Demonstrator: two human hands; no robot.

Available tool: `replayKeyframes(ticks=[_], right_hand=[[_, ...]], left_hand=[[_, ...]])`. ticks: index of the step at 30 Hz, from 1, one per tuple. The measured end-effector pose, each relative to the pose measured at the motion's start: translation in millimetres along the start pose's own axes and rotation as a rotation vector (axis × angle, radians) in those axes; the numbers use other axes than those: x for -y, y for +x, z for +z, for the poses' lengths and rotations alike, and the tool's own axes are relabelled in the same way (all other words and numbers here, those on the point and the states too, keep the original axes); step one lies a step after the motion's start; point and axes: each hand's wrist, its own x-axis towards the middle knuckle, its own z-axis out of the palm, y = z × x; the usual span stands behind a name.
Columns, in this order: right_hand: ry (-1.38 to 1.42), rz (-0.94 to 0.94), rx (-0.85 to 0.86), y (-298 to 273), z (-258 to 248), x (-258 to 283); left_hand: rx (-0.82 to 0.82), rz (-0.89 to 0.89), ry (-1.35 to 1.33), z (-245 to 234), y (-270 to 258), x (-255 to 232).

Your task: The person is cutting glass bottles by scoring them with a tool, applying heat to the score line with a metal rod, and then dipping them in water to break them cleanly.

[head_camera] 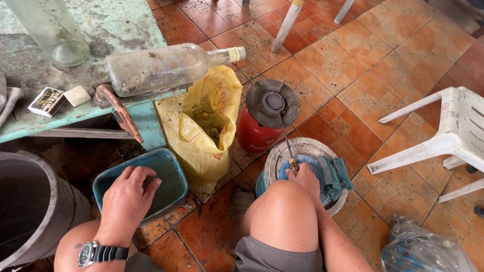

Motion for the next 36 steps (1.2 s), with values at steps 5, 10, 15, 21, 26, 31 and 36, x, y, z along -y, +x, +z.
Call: replayKeyframes(ticks=[5,10,15,21,26,31,36], right_hand=[[0.048,-0.012,-0.039,-5.6,1.0,2.1],[0.098,-0.075,-0.101,-10.1,-17.6,1.7],[0.32,-0.136,-0.213,-57.5,-93.5,43.6],[1.134,-0.321,-0.133,-101.5,-129.8,95.7],[1.347,-0.247,0.142,-137.7,-81.0,131.0],[1.265,-0.194,0.156,-152.3,-29.6,136.2],[1.244,-0.23,0.236,-151.6,-2.0,134.3]], left_hand=[[0.053,-0.033,0.047,-0.6,-3.9,0.4],[0.065,-0.065,0.052,-6.2,-10.3,-4.9],[0.032,-0.043,0.006,-1.8,-12.1,-5.6],[-0.176,-0.056,-0.231,16.9,-11.9,-9.7],[-0.218,0.051,0.013,10.3,-7.7,-24.8],[-0.566,0.283,0.224,-39.2,32.9,-48.0],[-0.55,0.325,0.374,-120.2,87.3,-91.0]])
